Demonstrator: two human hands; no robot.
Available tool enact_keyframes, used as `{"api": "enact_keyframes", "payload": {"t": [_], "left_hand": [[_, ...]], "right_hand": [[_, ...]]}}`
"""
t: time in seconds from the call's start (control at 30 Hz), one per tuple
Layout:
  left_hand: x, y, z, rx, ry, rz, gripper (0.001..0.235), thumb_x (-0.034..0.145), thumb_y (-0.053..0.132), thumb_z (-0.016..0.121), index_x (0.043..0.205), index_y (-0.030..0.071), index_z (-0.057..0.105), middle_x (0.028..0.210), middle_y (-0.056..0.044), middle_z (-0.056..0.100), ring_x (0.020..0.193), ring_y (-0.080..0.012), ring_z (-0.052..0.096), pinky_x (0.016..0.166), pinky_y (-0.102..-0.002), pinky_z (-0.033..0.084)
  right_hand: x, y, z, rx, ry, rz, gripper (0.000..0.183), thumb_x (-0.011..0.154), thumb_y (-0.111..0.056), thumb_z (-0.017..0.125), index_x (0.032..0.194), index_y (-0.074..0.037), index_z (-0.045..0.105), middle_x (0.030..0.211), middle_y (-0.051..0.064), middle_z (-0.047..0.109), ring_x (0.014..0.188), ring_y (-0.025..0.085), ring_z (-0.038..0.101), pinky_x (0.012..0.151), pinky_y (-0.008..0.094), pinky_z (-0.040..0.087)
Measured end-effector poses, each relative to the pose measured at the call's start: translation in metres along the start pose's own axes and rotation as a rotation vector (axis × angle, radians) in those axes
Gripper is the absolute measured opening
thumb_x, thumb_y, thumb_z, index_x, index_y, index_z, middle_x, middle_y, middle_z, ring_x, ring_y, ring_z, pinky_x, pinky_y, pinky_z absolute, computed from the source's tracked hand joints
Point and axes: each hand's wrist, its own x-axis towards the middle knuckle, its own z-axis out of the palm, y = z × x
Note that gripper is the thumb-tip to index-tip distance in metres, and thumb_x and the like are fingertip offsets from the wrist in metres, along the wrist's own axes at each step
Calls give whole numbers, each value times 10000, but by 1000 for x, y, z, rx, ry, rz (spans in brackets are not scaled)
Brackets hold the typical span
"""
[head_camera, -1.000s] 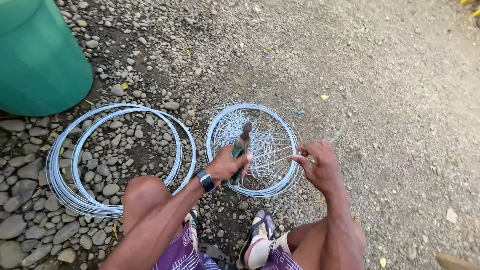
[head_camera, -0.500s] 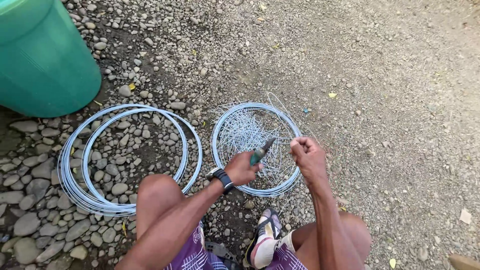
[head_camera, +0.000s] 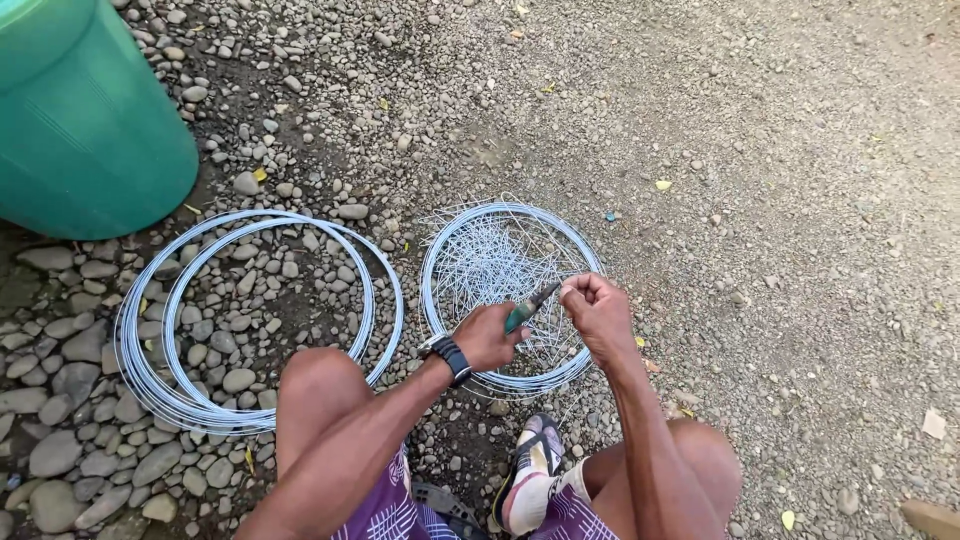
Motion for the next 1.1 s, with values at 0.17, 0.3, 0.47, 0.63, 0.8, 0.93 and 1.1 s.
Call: {"api": "enact_keyframes", "payload": {"t": [0.17, 0.3, 0.47, 0.63, 0.8, 0.93, 1.1], "left_hand": [[2, -6, -1, -2, 5, -11, 251, 928, 263, 675, 1012, 27, 671, 809, -271, 687, 858, -516, 697, 733, -531, 526], [4, -14, 1, 36, -2, -21, 260, 934, 273, 661, 1026, 31, 663, 821, -266, 694, 866, -503, 703, 736, -521, 523], [8, -12, 5, 41, -6, -43, 312, 959, 305, 644, 1063, 12, 621, 837, -271, 682, 852, -480, 702, 745, -518, 526], [6, -5, 5, -97, -44, 10, 335, 999, 292, 634, 1029, -39, 589, 754, -226, 644, 685, -379, 650, 685, -464, 514], [17, -38, 33, -317, -256, 2, 354, 964, 386, 695, 887, 46, 632, 732, -124, 655, 639, -273, 602, 708, -376, 517], [15, -39, 50, -424, -262, -6, 355, 971, 374, 656, 801, 63, 666, 686, -121, 673, 643, -273, 635, 698, -371, 510], [17, -48, 60, -417, -87, -60, 328, 987, 317, 650, 755, 86, 658, 564, -61, 646, 479, -173, 607, 546, -261, 515]], "right_hand": [[-5, -8, 5, -16, -7, 2, 58, 854, -80, 700, 907, -58, 692, 651, 24, 623, 557, 28, 507, 484, 158, 348], [-6, -6, 6, -89, -34, 22, 66, 806, -83, 748, 866, -65, 726, 636, 48, 661, 546, 63, 560, 502, 180, 375], [3, 17, 5, -202, -25, 20, 38, 788, -82, 739, 825, -73, 734, 586, 25, 637, 529, 47, 507, 498, 186, 356], [12, 32, 0, -296, 11, 39, 26, 758, -96, 741, 785, -96, 743, 542, 10, 617, 500, 53, 480, 482, 203, 339], [20, 51, -14, -572, 54, 84, 84, 759, -211, 735, 772, -138, 775, 558, 25, 664, 544, 171, 600, 587, 303, 442], [25, 66, -20, -632, 20, 102, 76, 752, -220, 730, 750, -159, 775, 559, 12, 664, 572, 181, 619, 616, 317, 458], [0, -14, -22, -788, -356, 184, 300, 896, -284, 615, 723, -79, 749, 588, 114, 728, 620, 321, 664, 720, 408, 502]]}}
